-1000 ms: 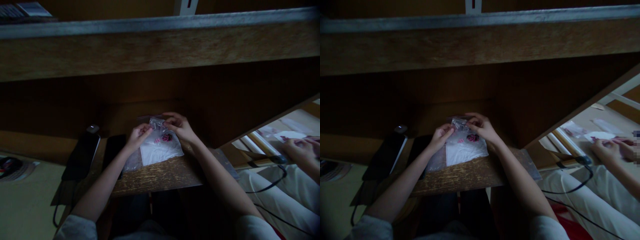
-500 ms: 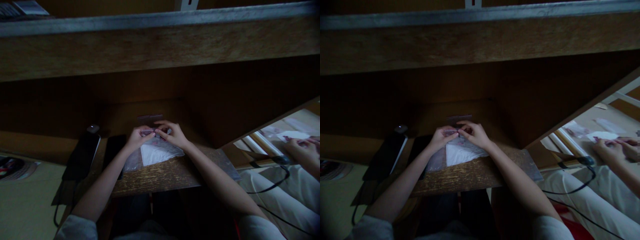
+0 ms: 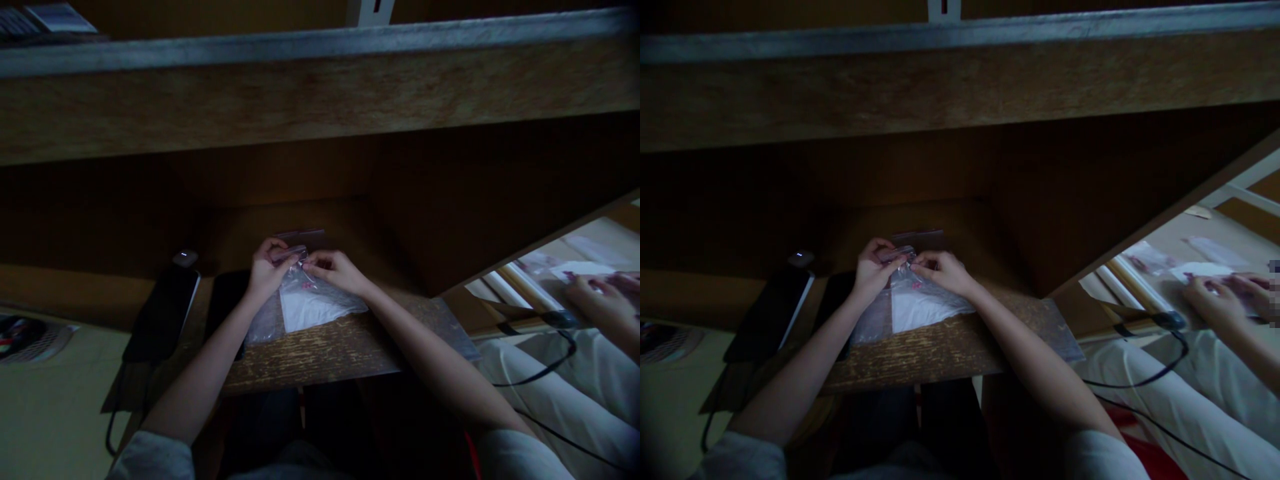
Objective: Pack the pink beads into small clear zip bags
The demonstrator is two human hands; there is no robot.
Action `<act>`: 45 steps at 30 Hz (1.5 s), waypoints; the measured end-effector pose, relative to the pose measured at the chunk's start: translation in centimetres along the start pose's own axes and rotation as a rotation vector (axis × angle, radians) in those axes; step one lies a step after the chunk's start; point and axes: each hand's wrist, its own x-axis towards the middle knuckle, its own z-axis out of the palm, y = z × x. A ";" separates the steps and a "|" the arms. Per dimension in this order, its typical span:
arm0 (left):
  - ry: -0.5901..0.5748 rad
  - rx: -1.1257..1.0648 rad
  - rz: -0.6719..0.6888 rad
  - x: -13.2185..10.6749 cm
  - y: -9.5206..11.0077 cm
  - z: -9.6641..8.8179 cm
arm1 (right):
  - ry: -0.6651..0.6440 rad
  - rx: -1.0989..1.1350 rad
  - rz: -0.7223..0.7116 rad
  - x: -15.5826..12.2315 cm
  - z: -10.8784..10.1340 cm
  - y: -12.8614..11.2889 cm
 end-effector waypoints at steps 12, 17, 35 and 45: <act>-0.031 0.154 0.097 -0.3 0.0 0.3 | -0.015 -0.029 0.015 0.0 0.1 -0.2; 0.045 0.045 0.118 0.2 -0.5 -0.1 | 0.155 0.023 0.018 0.5 -1.1 1.4; -0.369 0.308 -0.090 1.4 0.8 -3.9 | 0.423 -0.033 0.153 3.0 -2.9 7.2; -0.705 0.531 -0.222 0.8 0.0 -6.1 | 0.349 -0.333 0.171 2.5 -3.5 6.0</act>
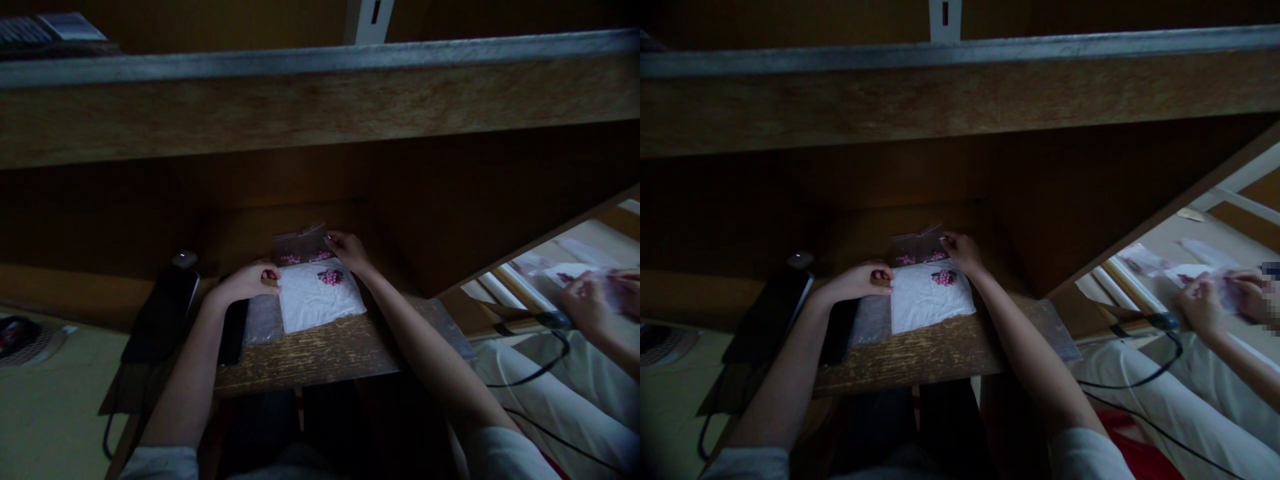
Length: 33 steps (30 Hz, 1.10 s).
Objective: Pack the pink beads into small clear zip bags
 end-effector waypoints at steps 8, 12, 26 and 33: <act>0.025 -0.059 0.044 0.5 -0.5 0.6 | 0.015 -0.240 0.011 -0.6 -0.2 -1.2; 0.017 -0.055 0.029 0.6 -1.0 0.6 | 0.039 -0.224 -0.019 -0.7 -0.5 -1.5; 0.048 -0.056 0.069 0.6 -0.6 0.7 | 0.118 -0.066 -0.090 -2.1 -1.0 -2.8; 0.044 -0.034 0.072 0.7 -1.1 0.7 | 0.120 -0.060 -0.105 -2.2 -1.1 -2.8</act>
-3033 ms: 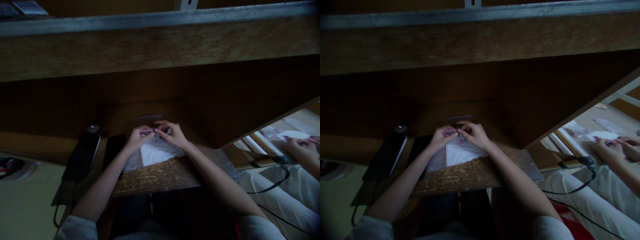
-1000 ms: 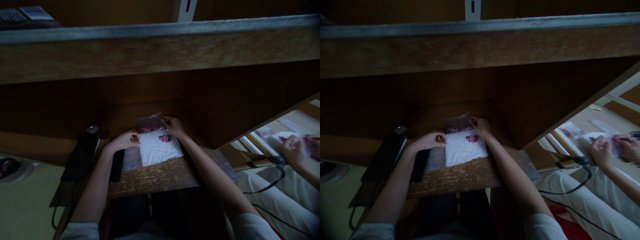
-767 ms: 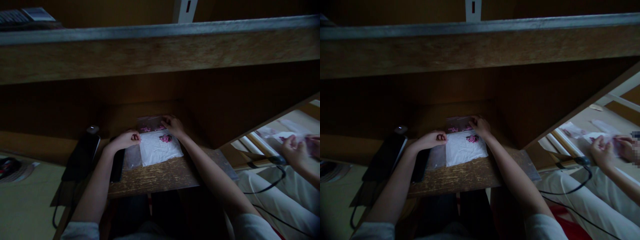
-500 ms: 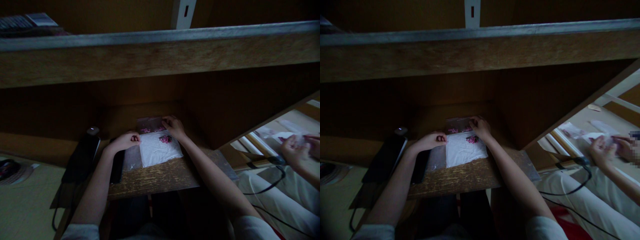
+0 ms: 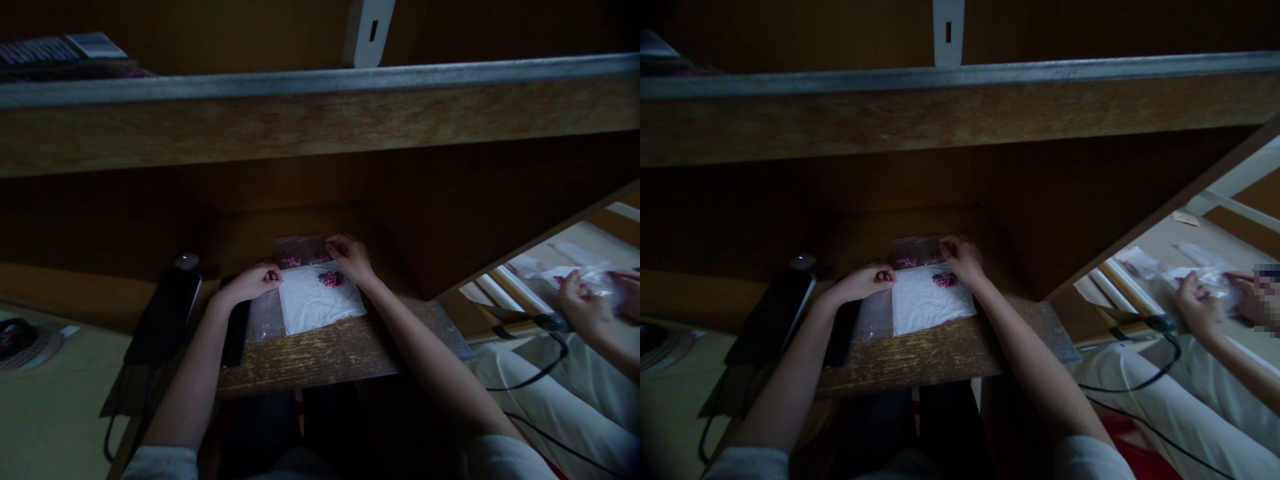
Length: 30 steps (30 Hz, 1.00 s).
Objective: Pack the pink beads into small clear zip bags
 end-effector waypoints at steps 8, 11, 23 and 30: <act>0.024 -0.023 -0.001 0.2 -0.3 0.2 | -0.001 0.020 -0.004 -0.2 0.2 -0.2; 0.015 -0.002 0.002 0.2 -0.6 0.3 | 0.005 0.024 -0.014 -0.2 0.2 -0.3; 0.418 -0.479 0.185 1.7 0.9 0.5 | -0.313 0.298 -0.102 -1.4 0.0 -3.4; 0.636 -0.534 0.250 3.0 1.1 3.0 | -0.557 0.243 -0.231 -2.2 0.7 -4.9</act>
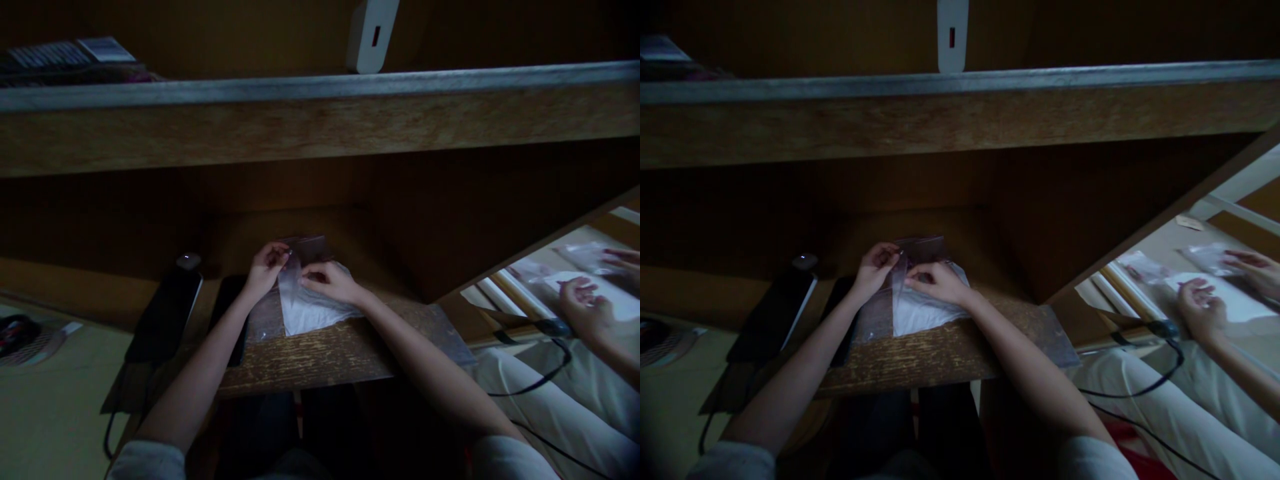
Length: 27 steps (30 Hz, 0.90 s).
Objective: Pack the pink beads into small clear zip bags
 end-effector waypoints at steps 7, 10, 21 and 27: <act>0.251 -0.107 -0.057 0.6 -0.5 -1.1 | -0.216 -0.353 -0.367 -0.2 2.3 -1.9; 0.323 -0.135 -0.048 0.7 -0.3 -1.4 | -0.271 -0.474 -0.433 -0.3 3.2 -2.5; 0.467 -0.127 0.053 1.5 1.1 -2.2 | -0.273 -0.595 -0.450 -0.4 5.4 -2.8; 0.368 -0.061 0.077 2.2 1.6 -0.7 | -0.152 -0.431 -0.409 -0.1 4.2 -2.6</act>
